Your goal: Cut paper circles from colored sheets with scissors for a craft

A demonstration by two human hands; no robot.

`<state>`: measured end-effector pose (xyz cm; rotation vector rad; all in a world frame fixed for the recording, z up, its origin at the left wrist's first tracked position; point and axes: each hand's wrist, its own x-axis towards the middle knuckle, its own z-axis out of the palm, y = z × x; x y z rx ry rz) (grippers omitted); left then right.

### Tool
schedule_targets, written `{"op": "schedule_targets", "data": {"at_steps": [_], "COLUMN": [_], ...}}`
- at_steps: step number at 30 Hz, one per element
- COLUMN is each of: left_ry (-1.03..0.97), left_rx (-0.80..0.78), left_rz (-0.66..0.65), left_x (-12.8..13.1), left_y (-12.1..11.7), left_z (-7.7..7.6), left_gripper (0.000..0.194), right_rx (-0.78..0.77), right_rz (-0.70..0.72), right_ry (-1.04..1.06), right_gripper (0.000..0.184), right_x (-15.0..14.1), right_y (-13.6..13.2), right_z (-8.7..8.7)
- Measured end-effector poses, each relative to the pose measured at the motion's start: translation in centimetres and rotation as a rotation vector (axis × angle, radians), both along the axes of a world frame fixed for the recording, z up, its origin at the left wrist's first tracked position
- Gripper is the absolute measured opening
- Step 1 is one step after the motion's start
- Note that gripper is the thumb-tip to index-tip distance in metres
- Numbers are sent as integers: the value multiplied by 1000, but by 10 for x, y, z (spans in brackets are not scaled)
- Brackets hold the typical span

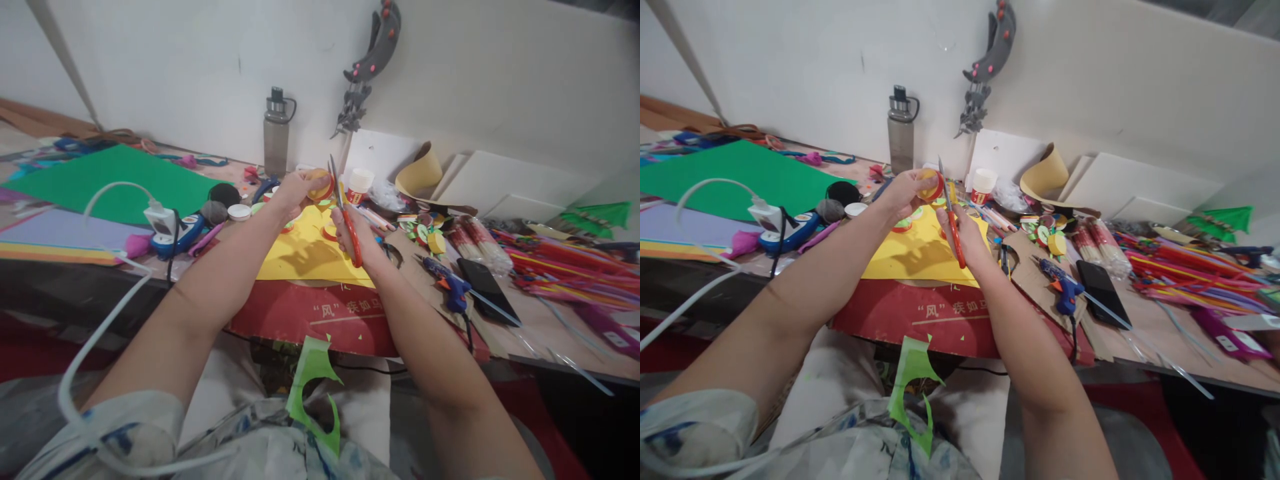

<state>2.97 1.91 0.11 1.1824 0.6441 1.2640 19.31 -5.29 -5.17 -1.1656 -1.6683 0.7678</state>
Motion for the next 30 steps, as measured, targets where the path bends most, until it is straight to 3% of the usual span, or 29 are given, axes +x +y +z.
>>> {"op": "schedule_targets", "data": {"at_steps": [8,20,30], "left_ry": [10,82,128], "left_rx": [-24,43,37], "left_rz": [0,-36,-49], "left_x": [-1,-11,-19], "left_y": [-3,4,15], "left_z": [3,3,-3], "left_gripper": [8,15,20], "right_rx": [-37,-44,-105], "right_rz": [-54,-48,-54], "right_ry": [5,-16,-23], "right_gripper": [64,64,62], "right_x": [-2,2,-9], "right_y": [-1,-3,-21], "right_z": [1,-2,15]}}
